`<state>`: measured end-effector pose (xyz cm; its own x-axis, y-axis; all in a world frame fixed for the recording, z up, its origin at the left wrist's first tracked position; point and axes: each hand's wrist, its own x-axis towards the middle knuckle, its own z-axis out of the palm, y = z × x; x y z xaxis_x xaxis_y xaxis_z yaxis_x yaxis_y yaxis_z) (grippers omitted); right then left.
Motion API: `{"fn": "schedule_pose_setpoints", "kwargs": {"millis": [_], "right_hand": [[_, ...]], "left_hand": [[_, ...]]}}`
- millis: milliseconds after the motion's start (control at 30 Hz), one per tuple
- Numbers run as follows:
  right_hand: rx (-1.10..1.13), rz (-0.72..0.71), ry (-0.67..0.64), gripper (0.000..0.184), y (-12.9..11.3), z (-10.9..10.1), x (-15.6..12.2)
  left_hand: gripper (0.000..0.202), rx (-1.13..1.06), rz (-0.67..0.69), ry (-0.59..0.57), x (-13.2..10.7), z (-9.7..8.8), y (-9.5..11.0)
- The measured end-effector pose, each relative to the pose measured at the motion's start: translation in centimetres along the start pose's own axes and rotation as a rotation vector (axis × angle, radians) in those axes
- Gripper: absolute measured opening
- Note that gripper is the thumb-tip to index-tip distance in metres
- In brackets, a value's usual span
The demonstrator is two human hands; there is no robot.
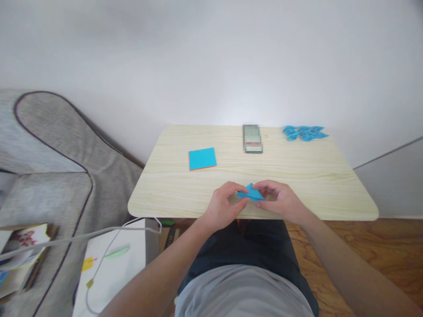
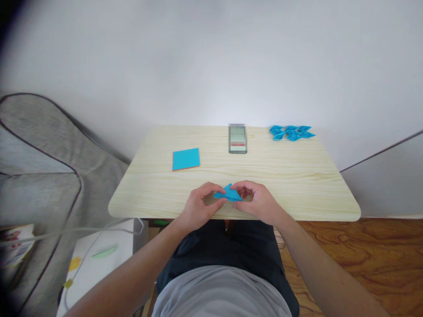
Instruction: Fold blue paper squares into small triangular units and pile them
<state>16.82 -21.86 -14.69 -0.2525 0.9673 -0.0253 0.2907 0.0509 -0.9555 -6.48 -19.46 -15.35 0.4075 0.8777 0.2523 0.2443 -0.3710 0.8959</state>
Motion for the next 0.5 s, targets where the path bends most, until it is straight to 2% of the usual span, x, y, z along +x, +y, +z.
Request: {"fn": "schedule_pose_setpoints", "kwargs": {"millis": [133, 333, 500], "right_hand": [[-0.046, -0.028, 0.037, 0.040, -0.1, 0.2, -0.2], [-0.192, -0.053, 0.128, 0.019, -0.3, 0.8, -0.4], [-0.242, -0.113, 0.188, 0.010, 0.4, 1.3, -0.9]], "left_hand": [[0.013, 0.003, -0.021, 0.037, 0.0, 0.2, 0.0], [0.012, 0.058, -0.063, 0.107, 0.1, 0.6, -0.3], [0.010, 0.207, -0.018, 0.035, 0.2, 0.5, -0.4]]}}
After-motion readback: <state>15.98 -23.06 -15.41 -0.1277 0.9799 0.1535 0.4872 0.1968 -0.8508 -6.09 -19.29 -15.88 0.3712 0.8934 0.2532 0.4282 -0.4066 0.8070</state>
